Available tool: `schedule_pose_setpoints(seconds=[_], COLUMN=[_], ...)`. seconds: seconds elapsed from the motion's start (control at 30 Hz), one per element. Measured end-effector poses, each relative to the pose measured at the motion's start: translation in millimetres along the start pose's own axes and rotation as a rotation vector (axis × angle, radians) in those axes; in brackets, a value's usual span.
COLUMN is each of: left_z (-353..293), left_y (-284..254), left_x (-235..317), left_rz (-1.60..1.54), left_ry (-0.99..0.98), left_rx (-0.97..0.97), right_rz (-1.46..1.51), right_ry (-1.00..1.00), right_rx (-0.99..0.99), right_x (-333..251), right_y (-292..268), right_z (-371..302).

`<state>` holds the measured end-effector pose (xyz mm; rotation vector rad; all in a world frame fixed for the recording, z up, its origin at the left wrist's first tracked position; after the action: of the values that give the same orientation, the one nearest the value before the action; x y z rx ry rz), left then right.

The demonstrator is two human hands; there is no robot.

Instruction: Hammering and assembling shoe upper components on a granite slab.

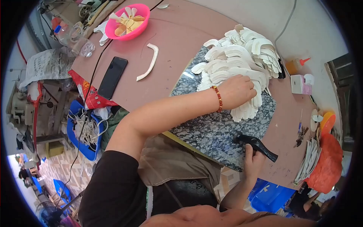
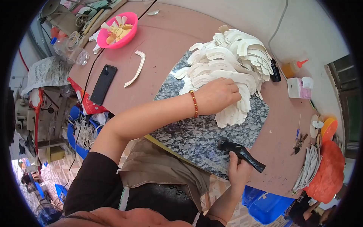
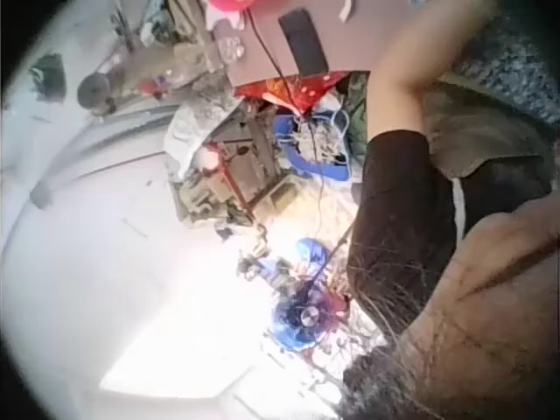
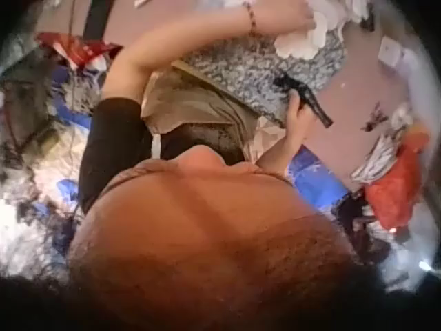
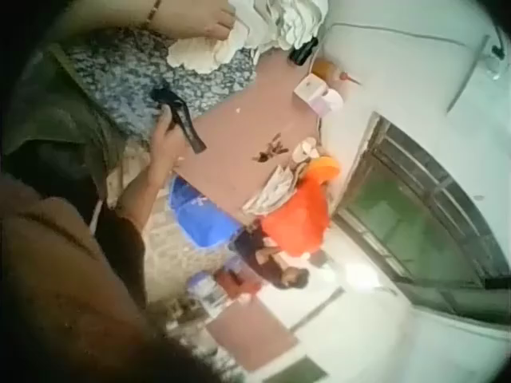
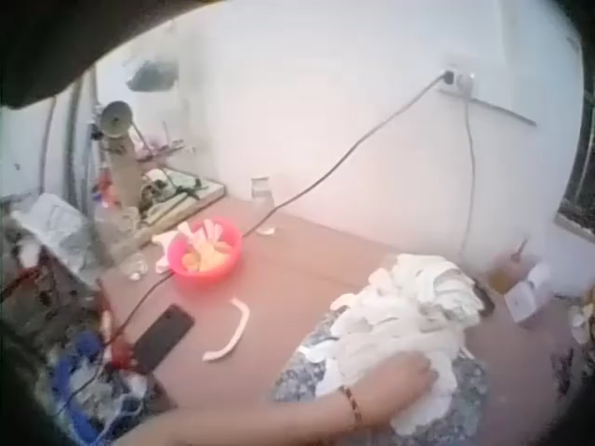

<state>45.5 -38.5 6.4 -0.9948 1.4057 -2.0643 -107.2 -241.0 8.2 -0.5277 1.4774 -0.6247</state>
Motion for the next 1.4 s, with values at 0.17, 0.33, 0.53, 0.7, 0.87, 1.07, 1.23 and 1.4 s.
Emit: schedule_pose_setpoints(seconds=[0.17, 0.33, 0.53, 0.7, 0.87, 1.07, 1.23, 1.4], left_z=[-69.8, -174.9, -196.9, -186.9, -87.4, -4.2, 6.7, -5.7], left_y=[-58.6, -52.0, -95.7, -132.9, -109.0, -33.1, -10.6, -20.8], left_x=[-56.2, -167.7, -97.1, -61.9, -24.1, 11.7, 13.1, 4.1], left_rz=[-0.209, -0.033, -0.736, -1.082, -0.535, -0.103, 0.194, 0.172], left_ry=[-0.103, -0.614, -0.516, -0.468, 0.011, 0.382, 0.336, 0.364], left_rx=[0.625, 0.375, -0.341, -0.215, 0.380, 0.410, 0.357, 0.274], right_rz=[0.071, 0.040, 0.059, 0.009, 0.114, 0.082, 0.143, 0.064], right_ry=[0.002, -0.075, -0.001, 0.035, 0.060, 0.061, 0.079, -0.009], right_rx=[0.033, 0.032, 0.037, 0.073, 0.044, 0.077, 0.071, 0.039], right_x=[-7.6, -5.8, 3.3, -3.7, -8.1, -10.5, -11.7, -16.2], right_y=[-0.6, -1.3, -13.0, -7.4, 9.8, 14.2, 17.0, 21.8], right_z=[0.9, 6.3, 18.0, 3.5, 4.2, -1.9, -1.3, -1.4])
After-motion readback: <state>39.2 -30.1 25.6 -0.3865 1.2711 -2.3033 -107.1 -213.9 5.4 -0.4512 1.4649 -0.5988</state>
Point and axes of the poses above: each hand's wrist, its own z-axis towards the middle knuckle, its own y-axis out of the palm, x = y × z, the point moved 6 cm from there along z, towards the middle knuckle, and after that the axes turned 7 degrees about x, right-handed, at the moved point
